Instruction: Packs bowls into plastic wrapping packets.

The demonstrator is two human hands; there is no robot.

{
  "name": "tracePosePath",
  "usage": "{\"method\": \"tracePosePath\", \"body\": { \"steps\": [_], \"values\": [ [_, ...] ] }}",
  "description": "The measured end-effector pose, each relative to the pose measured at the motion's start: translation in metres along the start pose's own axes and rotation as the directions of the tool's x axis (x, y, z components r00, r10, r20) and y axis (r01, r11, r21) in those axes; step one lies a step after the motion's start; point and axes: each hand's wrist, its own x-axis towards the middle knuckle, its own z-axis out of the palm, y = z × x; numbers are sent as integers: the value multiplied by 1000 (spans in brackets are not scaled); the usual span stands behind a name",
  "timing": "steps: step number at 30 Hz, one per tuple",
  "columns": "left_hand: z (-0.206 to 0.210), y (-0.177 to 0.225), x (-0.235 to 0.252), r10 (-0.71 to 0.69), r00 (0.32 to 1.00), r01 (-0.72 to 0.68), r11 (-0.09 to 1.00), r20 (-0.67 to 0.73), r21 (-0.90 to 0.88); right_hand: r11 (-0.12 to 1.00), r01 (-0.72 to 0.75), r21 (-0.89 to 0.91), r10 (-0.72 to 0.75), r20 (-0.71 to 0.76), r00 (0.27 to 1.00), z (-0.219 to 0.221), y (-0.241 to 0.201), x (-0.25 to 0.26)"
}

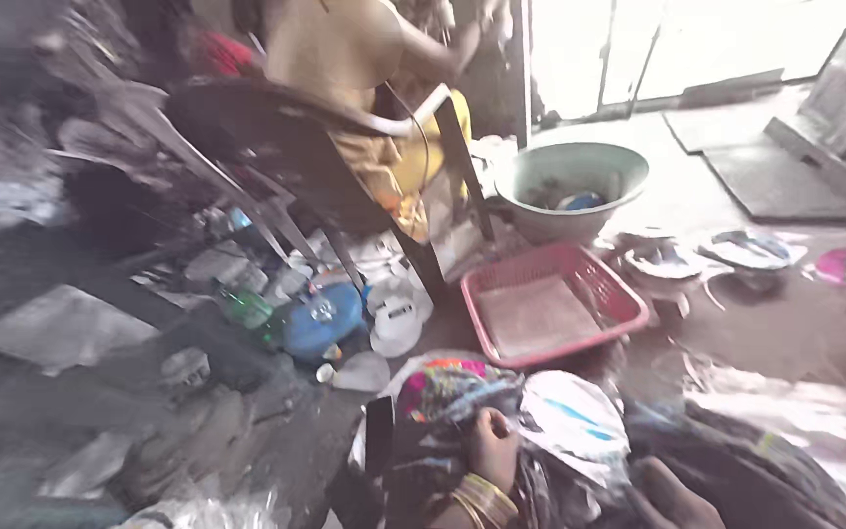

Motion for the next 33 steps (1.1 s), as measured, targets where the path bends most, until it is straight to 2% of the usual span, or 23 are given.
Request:
{"method": "tracePosePath", "body": {
  "steps": [2, 4, 7, 9, 12, 15, 17, 19, 21, 23, 25, 27, 29, 31, 33],
  "values": [
    [-3, 12, 6, 65, 998, -65, 998, 21, -15, 997, 33, -71, -37, -62, 997, -5, 3, 16],
    [-10, 37, 16, 127, 988, -132, 990, 89, 43, 986, 46, -157, -68, -137, 988, -17, 9, 41],
    [-15, 79, 33, 178, 967, -198, 976, 184, 95, 981, 61, -183, -98, -197, 975, -41, 9, 71],
    [-15, 104, 37, 205, 956, -211, 977, 209, 8, 981, 118, -152, -153, -244, 958, -53, -6, 77],
    [-14, 100, 45, 334, 908, -328, 942, 255, -67, 988, 102, -115, -127, -237, 963, -56, -6, 73],
    [-13, 71, 51, 528, 775, -587, 805, 346, 87, 986, 100, -137, -123, -170, 978, -53, 16, 64],
    [-15, 61, 42, 632, 672, -723, 672, 385, 159, 972, 168, -167, -193, -147, 970, -50, 22, 57],
    [-18, 52, 35, 740, 536, -843, 500, 406, 201, 953, 260, -155, -282, -136, 950, -47, 23, 51],
    [-24, 49, 30, 800, 409, -911, 330, 438, 249, 946, 316, -73, -322, -102, 941, -45, 21, 47],
    [-30, 45, 32, 819, 312, -944, 208, 482, 257, 937, 346, -47, -349, -55, 936, -47, 16, 45],
    [-36, 41, 37, 795, 239, -963, 119, 557, 243, 931, 352, -92, -354, -6, 935, -48, 11, 42],
    [-43, 37, 43, 770, 138, -974, -10, 623, 227, 930, 335, -150, -332, 43, 942, -50, 6, 39],
    [-53, 37, 47, 730, 101, -972, -74, 676, 224, 904, 359, -231, -342, 112, 933, -53, 7, 37],
    [-63, 38, 47, 717, 121, -971, -60, 687, 233, 859, 417, -297, -375, 190, 907, -54, 14, 37],
    [-66, 34, 49, 739, 139, -971, -27, 659, 236, 776, 501, -382, -466, 188, 865, -51, 22, 37]
  ]
}}
